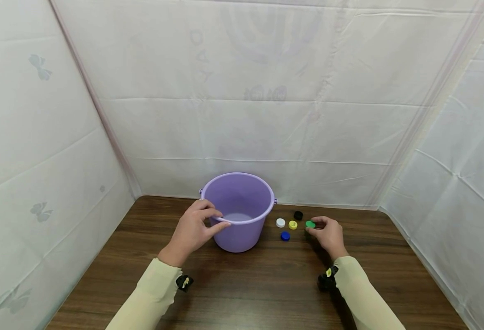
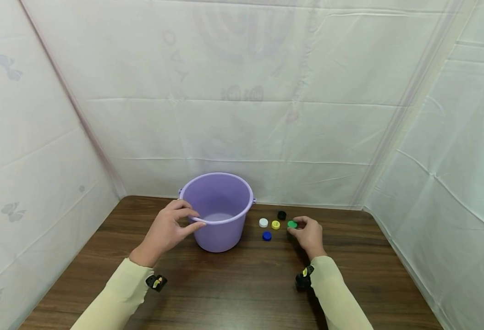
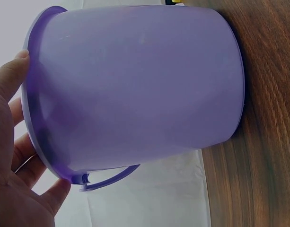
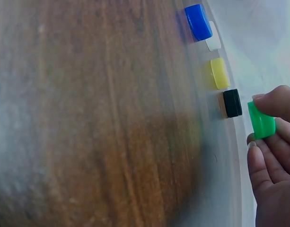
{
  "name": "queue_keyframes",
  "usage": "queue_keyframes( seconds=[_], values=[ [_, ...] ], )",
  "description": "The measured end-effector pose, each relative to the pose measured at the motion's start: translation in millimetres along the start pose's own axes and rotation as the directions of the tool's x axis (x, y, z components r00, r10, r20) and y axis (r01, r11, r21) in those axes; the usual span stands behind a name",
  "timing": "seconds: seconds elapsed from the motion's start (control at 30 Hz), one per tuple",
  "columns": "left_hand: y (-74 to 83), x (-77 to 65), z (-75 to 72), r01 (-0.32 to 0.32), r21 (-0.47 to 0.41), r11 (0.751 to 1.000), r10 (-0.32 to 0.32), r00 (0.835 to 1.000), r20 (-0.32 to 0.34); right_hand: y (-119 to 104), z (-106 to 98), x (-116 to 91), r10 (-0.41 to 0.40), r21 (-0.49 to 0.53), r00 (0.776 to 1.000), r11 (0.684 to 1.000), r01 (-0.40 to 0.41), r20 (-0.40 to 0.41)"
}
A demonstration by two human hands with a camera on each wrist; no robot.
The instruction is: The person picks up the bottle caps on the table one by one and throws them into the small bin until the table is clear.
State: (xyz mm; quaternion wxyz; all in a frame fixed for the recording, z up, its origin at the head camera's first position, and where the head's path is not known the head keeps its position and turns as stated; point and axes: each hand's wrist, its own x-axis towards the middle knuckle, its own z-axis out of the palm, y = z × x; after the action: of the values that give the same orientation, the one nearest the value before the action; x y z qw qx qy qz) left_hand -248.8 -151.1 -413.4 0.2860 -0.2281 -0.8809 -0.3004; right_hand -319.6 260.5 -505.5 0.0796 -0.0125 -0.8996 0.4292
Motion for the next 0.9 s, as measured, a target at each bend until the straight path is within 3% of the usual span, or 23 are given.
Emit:
queue_keyframes(
  seconds=[0.33, 0.9],
  values=[
    [-0.1, 0.2, 0.0, -0.003, -0.004, 1.000, 0.003, 1.000, 0.000, -0.7, -6.1, -0.9, -0.010, 0.056, 0.999, 0.998, 0.012, -0.034],
    [-0.2, 0.2, -0.5, 0.005, -0.026, 1.000, -0.005, 1.000, 0.007, -40.4, -18.4, -14.0, -0.116, 0.110, 0.993, 0.987, 0.117, -0.022]
  ],
)
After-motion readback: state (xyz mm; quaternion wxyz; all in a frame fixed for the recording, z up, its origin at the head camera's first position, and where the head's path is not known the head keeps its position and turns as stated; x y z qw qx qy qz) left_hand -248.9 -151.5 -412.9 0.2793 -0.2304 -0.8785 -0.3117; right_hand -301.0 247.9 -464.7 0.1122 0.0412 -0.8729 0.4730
